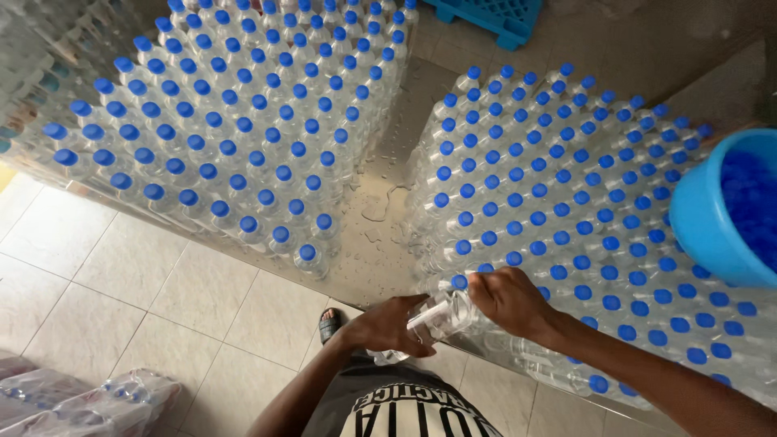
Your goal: The person repeatedly picks up blue bottle caps from a blue bucket and screws them onto empty plastic water bottles arranged on a metal table. The person handles the bottles and caps by hand, working through the rows of bottles.
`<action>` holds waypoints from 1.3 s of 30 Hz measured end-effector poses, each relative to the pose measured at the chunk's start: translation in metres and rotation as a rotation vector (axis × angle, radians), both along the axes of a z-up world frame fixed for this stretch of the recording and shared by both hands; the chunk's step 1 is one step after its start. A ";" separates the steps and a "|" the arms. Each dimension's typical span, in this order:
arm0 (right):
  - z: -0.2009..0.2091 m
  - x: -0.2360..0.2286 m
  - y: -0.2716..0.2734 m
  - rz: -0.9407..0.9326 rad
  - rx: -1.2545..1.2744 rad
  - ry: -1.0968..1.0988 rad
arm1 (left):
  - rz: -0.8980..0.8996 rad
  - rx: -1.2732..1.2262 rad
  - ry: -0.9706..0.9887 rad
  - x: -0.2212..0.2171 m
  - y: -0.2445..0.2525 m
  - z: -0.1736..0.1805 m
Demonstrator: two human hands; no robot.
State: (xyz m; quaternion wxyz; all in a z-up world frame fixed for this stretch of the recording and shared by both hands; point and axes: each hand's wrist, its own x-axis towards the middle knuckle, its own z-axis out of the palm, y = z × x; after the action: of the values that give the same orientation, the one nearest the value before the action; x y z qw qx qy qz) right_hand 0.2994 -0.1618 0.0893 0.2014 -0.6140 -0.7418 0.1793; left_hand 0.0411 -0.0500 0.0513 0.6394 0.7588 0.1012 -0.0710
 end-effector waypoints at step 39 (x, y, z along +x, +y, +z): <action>-0.074 -0.131 0.223 -0.430 -0.345 0.267 | 0.447 -0.323 0.253 -0.047 0.067 -0.252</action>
State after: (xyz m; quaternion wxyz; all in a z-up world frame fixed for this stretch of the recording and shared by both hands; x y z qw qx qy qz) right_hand 0.1681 0.0610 0.0156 0.2230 -0.7530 -0.5206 0.3349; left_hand -0.0055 0.0170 -0.2004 0.7338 0.5915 0.3320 -0.0378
